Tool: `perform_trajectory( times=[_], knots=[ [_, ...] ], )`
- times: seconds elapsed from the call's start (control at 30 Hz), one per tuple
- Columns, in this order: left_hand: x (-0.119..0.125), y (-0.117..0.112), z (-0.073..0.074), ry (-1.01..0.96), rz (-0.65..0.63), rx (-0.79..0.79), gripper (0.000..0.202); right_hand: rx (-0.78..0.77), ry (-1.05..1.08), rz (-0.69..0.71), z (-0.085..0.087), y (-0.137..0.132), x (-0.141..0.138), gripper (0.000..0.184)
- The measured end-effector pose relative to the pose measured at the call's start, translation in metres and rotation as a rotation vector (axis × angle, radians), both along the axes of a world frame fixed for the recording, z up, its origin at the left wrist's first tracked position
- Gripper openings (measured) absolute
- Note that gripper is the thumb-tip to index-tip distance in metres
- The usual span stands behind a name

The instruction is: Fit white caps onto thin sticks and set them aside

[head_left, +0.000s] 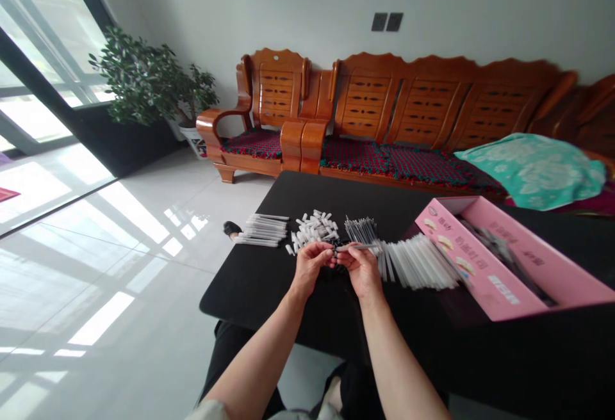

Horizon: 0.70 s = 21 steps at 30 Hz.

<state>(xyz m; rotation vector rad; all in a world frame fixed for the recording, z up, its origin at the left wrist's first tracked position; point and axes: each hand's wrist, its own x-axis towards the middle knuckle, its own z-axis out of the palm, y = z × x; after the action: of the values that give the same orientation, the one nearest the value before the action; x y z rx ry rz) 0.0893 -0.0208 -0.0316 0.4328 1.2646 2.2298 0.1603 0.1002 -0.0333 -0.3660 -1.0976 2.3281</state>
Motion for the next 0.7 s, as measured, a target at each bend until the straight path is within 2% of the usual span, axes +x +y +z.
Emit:
perform_trajectory(
  times=[0.33, 0.7],
  knots=[
    [0.0002, 0.0019, 0.0015, 0.024, 0.001, -0.011, 0.03, 0.072, -0.008, -0.008, 0.0015, 0.0014, 0.0012, 0.019],
    [-0.0001, 0.002, -0.0035, 0.078, 0.048, -0.041, 0.028, 0.124, -0.052, -0.053, -0.0012, -0.0012, 0.0022, 0.024]
  ],
)
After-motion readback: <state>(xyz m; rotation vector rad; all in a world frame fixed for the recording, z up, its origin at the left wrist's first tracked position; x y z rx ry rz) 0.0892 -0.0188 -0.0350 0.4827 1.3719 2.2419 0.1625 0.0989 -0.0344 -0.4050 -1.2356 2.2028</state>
